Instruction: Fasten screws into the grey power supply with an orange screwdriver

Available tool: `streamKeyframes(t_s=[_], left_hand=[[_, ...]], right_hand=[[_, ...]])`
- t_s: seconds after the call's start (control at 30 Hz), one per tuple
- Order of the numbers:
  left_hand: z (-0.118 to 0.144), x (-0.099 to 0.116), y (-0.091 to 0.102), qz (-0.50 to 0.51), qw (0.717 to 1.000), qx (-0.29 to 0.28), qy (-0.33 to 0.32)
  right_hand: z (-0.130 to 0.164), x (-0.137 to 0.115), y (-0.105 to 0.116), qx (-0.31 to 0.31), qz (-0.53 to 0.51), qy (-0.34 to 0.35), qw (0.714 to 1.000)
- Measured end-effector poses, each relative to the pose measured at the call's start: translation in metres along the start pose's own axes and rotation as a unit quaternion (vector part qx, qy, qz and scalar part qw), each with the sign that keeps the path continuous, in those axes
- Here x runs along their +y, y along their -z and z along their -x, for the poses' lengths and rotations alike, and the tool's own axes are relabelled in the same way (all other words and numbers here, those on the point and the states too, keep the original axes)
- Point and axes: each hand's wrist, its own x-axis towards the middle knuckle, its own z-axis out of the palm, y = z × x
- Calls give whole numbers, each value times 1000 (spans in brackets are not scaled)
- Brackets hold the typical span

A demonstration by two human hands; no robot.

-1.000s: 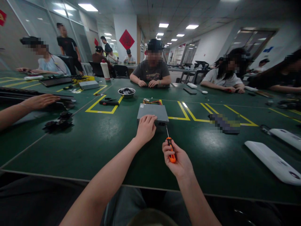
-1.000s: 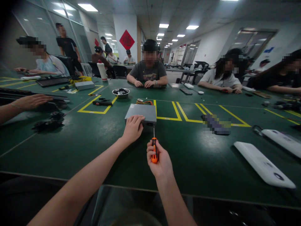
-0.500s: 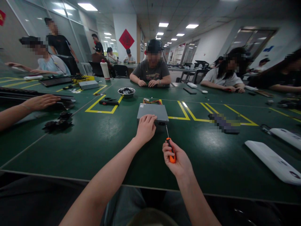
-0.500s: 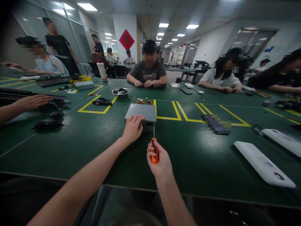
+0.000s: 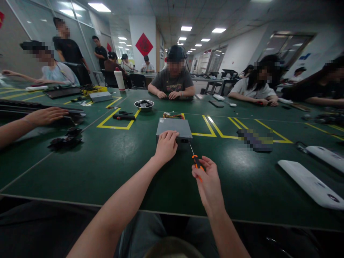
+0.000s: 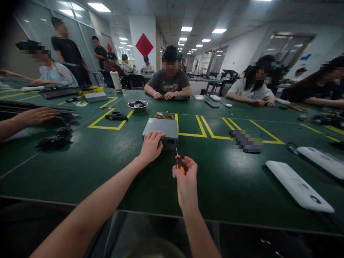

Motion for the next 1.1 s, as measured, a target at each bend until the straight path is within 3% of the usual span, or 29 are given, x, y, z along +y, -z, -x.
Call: streamKeyframes(t_s=[0.1,0.17,0.23,0.3,0.37,0.47,0.57,0.8,0.97,1.1], left_hand=[[0,0,0,0,1000,1,2],[0,0,0,0,1000,-1,1],[-1,0,0,-2,1000,-4,-1],[-1,0,1,-4,1000,-6,-2],[-1,0,1,-6,1000,-6,-2],[0,0,1,-8,1000,-7,-3],[0,-1,0,-10,1000,-9,-2],[0,-1,0,-4,1000,-9,-2],[0,-1,-1,-9,1000,-8,-4],[0,-1,-1,-13,1000,-8,-4]], right_hand=[[5,1,4,-26,132,99,986],[7,0,6,-43,227,176,957],[6,-1,10,-39,325,280,902],[1,-3,15,-32,409,378,829],[-6,-7,20,-38,470,443,763],[-17,-14,27,-54,526,487,695],[-23,-20,31,-85,536,512,666],[-37,-19,50,-259,579,535,558],[-53,-25,50,-277,581,537,546],[-56,-19,52,-310,537,534,575]])
